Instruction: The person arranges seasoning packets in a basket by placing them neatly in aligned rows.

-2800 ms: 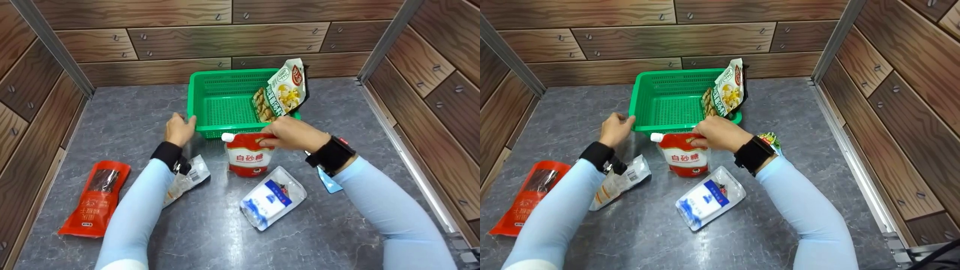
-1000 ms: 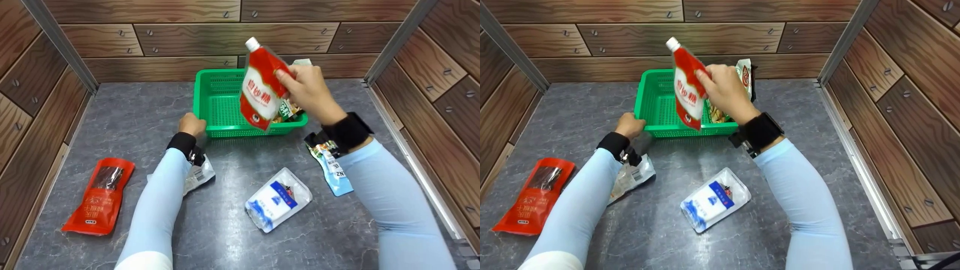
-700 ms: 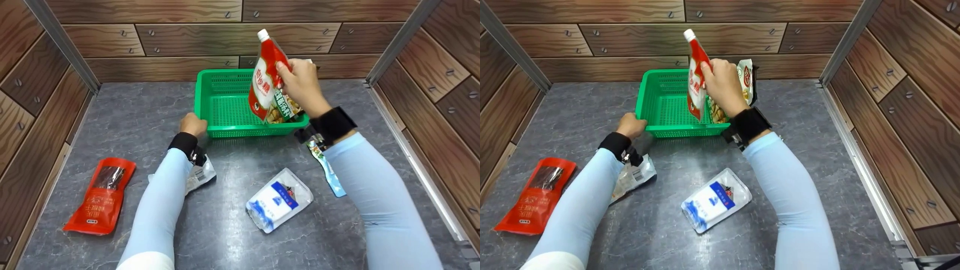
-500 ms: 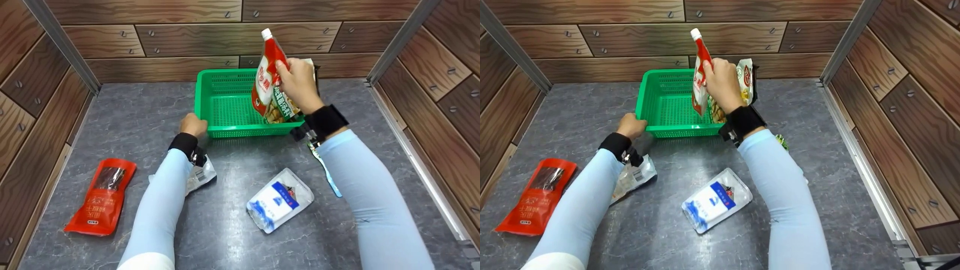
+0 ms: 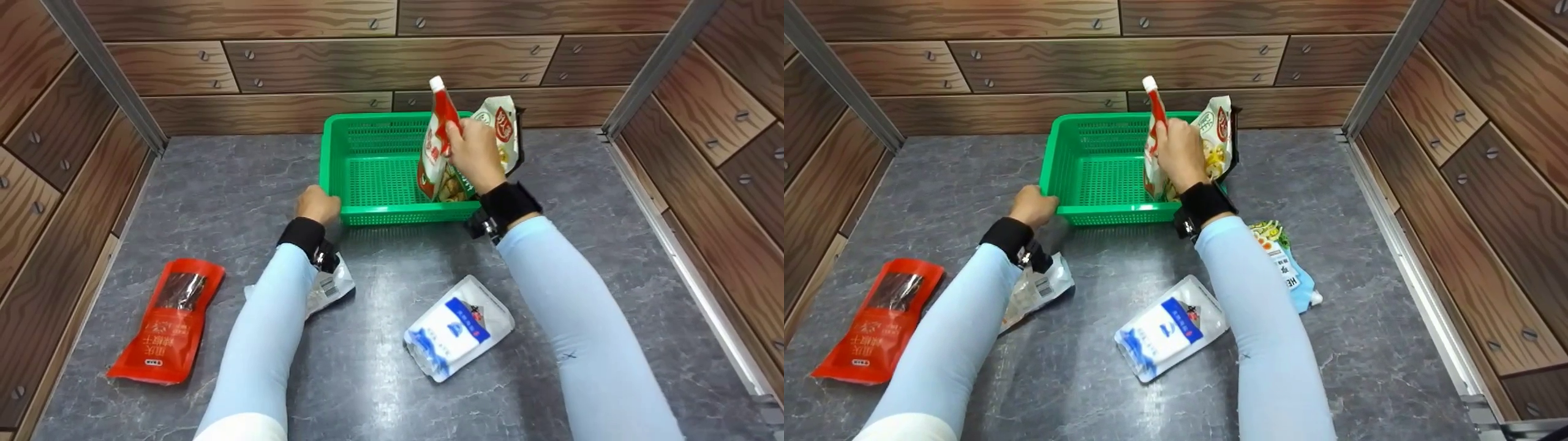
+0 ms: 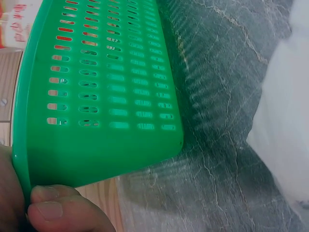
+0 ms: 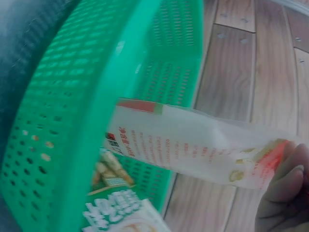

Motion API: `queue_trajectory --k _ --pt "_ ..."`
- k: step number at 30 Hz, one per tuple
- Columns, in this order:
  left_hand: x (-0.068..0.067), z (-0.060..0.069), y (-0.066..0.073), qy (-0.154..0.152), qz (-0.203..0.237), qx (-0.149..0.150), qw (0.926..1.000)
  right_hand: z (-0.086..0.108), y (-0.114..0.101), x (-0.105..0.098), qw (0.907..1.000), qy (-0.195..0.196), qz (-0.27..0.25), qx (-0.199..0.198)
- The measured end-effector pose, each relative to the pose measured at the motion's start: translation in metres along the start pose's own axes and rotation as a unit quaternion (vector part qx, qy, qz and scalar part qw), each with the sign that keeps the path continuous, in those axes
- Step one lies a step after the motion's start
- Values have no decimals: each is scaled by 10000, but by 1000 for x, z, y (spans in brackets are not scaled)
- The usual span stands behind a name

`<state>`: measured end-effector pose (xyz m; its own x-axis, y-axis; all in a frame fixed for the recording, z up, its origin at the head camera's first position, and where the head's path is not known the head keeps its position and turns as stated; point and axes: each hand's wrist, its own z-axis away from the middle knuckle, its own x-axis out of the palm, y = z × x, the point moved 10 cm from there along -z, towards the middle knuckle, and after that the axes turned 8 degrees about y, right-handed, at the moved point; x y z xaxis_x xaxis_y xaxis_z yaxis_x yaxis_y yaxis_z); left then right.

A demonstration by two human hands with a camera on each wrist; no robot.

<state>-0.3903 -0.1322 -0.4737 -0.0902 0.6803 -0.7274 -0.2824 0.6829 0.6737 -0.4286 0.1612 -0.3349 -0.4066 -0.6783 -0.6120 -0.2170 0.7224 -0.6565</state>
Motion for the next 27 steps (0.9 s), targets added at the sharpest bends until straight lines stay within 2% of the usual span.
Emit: queue_trajectory --k 7,15,21,27 --pt "3 -1 -2 50 -13 -60 10000 6 11 13 9975 104 546 -444" --pt "2 0 0 166 -9 13 9999 8 26 23 9941 -90 1023 -357" --pt "0 -2 0 217 24 23 9998 7 24 22 9962 -42 843 -219" --pt "-1 -2 1 238 -117 92 9996 14 29 36 9980 -137 614 -3"
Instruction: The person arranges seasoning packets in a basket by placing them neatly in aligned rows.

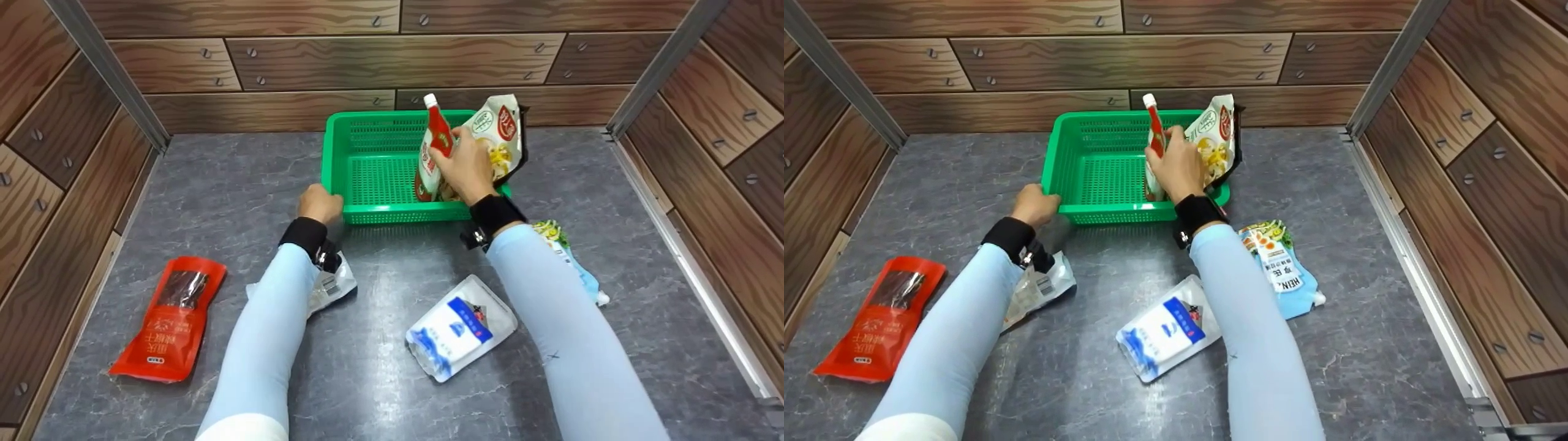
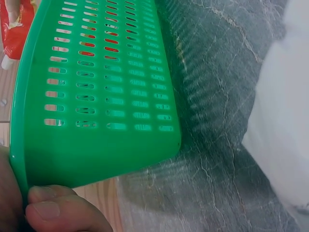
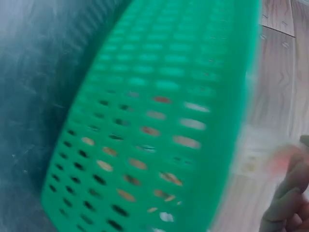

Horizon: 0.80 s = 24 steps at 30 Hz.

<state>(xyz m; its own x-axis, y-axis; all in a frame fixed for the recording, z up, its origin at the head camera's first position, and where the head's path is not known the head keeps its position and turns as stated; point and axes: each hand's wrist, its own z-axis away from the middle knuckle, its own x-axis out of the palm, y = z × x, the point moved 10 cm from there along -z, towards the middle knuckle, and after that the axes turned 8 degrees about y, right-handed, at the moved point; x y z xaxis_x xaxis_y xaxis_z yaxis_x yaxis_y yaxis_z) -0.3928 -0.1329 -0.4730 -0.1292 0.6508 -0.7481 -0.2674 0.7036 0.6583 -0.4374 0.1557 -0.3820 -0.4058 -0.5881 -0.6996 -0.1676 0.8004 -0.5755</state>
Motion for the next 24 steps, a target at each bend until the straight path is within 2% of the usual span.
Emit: queue_trajectory --k 8,15,24 --pt "-1 1 1 27 104 -50 9999 3 2 26 9968 -562 561 -3" --pt "-2 4 2 125 170 -65 9998 2 -6 32 9930 -695 836 -470" --pt "0 1 -2 64 157 -125 9998 8 -9 33 9902 -800 947 -647"
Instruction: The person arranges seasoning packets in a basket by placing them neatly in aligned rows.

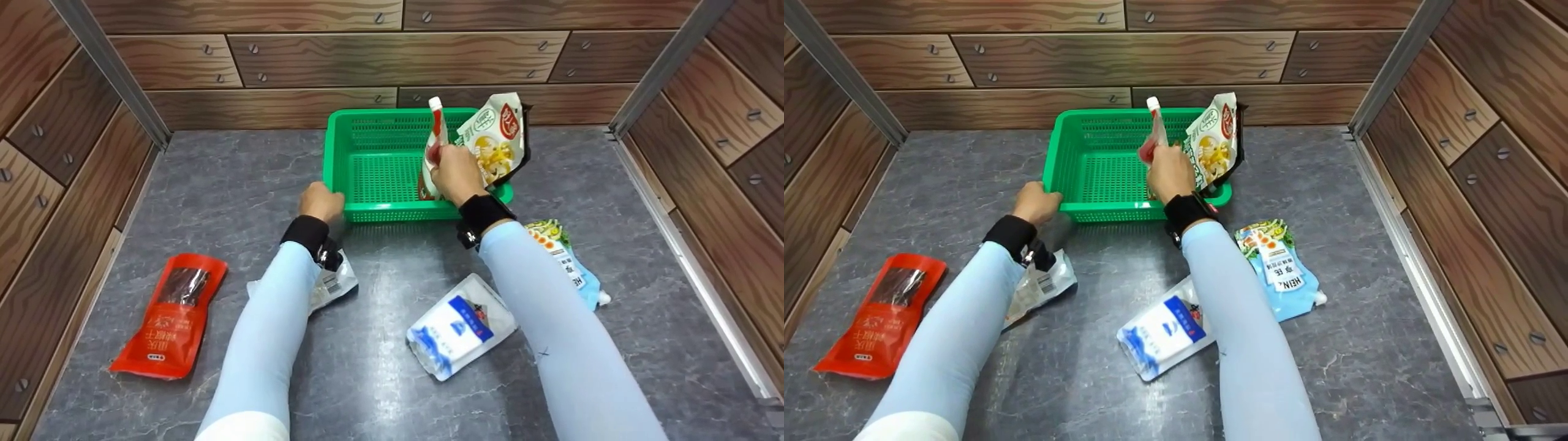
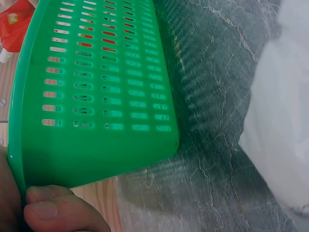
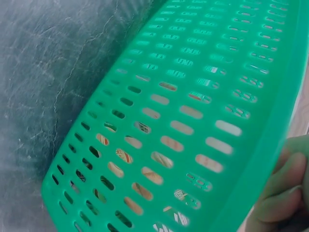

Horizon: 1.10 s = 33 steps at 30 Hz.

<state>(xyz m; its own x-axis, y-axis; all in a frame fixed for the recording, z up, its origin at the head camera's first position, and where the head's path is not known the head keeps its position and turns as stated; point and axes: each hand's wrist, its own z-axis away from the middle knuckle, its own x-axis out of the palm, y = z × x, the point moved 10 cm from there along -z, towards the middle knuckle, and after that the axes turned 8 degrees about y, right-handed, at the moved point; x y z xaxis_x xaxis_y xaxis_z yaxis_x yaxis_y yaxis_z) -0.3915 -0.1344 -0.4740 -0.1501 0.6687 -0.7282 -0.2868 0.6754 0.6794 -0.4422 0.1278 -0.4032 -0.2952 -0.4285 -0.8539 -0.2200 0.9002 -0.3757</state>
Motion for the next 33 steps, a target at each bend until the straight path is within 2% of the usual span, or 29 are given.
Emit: queue_trajectory --k 7,13,20,27,30,33 --pt "-1 0 4 25 -49 137 9999 3 4 -3 9997 33 -63 221" --pt "-1 1 1 -70 -72 10 9999 6 12 -5 9989 -73 -239 397" --pt "0 0 2 -108 -70 81 9999 10 22 -10 9970 8 -507 588" --pt "-2 1 1 -15 -13 119 9999 12 21 -10 9979 209 -404 452" --pt "-1 1 1 -93 -2 224 9997 14 19 -10 9980 311 -446 318" --pt "-2 2 2 -254 22 329 9991 17 17 -9 9967 305 -720 214"
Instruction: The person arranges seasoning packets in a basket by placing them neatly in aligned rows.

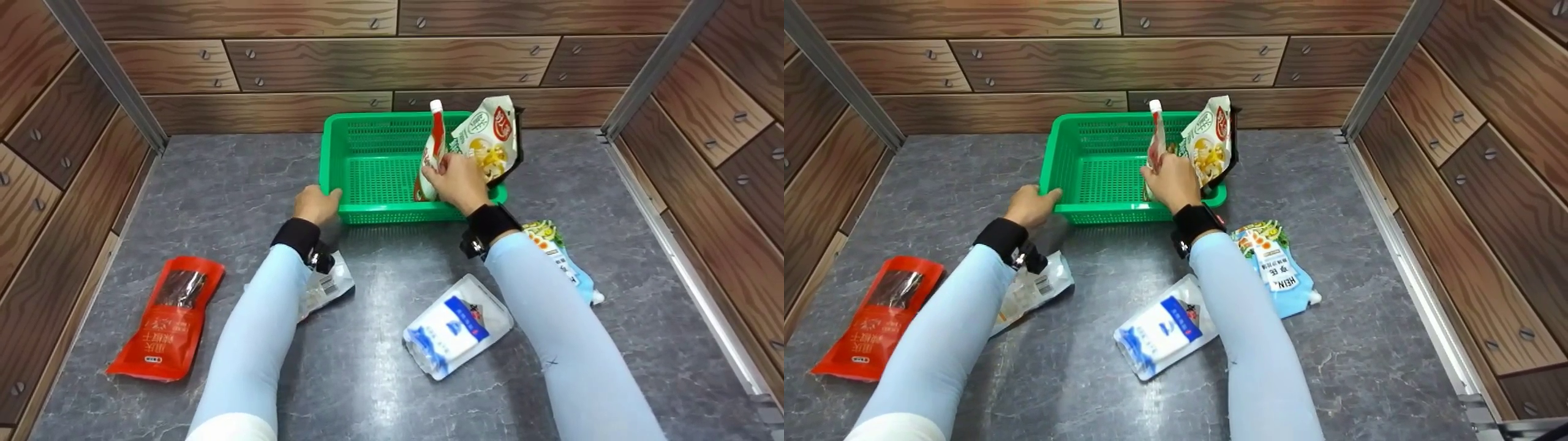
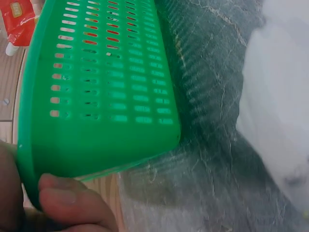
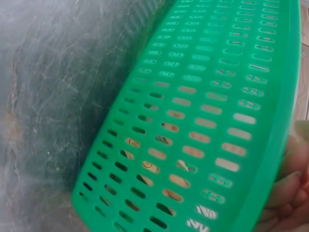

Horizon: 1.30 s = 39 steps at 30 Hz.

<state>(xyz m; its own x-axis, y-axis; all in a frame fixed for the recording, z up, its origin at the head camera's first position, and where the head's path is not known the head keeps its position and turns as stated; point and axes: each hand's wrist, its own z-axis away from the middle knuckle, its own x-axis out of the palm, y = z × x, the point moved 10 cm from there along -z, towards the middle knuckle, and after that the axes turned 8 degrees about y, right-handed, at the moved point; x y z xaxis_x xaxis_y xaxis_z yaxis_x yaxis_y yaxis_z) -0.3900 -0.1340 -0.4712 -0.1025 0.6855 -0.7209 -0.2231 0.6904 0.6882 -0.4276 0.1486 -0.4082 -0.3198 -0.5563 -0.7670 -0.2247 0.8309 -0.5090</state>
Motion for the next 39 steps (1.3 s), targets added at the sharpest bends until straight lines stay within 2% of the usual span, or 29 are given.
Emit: queue_trajectory --k 4,8,11,15,19,23,27,30,32,34,39 --pt "-5 4 -2 -188 -37 42 9998 5 -1 2 9993 -145 -329 -36" --pt "-15 11 -4 -207 -39 149 9997 12 -2 -4 9991 -228 -344 -82" --pt "-24 19 -1 -251 5 360 9990 21 -3 -16 9989 -228 -399 -117" --pt "-37 34 4 -257 36 717 9971 37 -6 -38 9973 -42 -672 -308" --pt "-51 53 4 -109 194 1058 9941 64 -6 -59 9931 23 -1095 -417" --pt "-69 76 -1 184 343 1423 9890 99 2 -70 9830 -294 -1788 -286" --pt "-79 102 -10 261 551 1626 9848 133 20 -83 9693 -558 -2384 209" --pt "-83 123 -18 268 668 1751 9819 154 30 -100 9574 -455 -2778 645" --pt "-86 137 -25 316 735 1812 9802 165 31 -110 9527 -390 -2916 758" --pt "-88 149 -33 381 773 1811 9797 173 28 -118 9556 -403 -2848 639" --pt "-82 172 -53 382 963 1478 9836 183 41 -122 9782 -455 -2010 251"
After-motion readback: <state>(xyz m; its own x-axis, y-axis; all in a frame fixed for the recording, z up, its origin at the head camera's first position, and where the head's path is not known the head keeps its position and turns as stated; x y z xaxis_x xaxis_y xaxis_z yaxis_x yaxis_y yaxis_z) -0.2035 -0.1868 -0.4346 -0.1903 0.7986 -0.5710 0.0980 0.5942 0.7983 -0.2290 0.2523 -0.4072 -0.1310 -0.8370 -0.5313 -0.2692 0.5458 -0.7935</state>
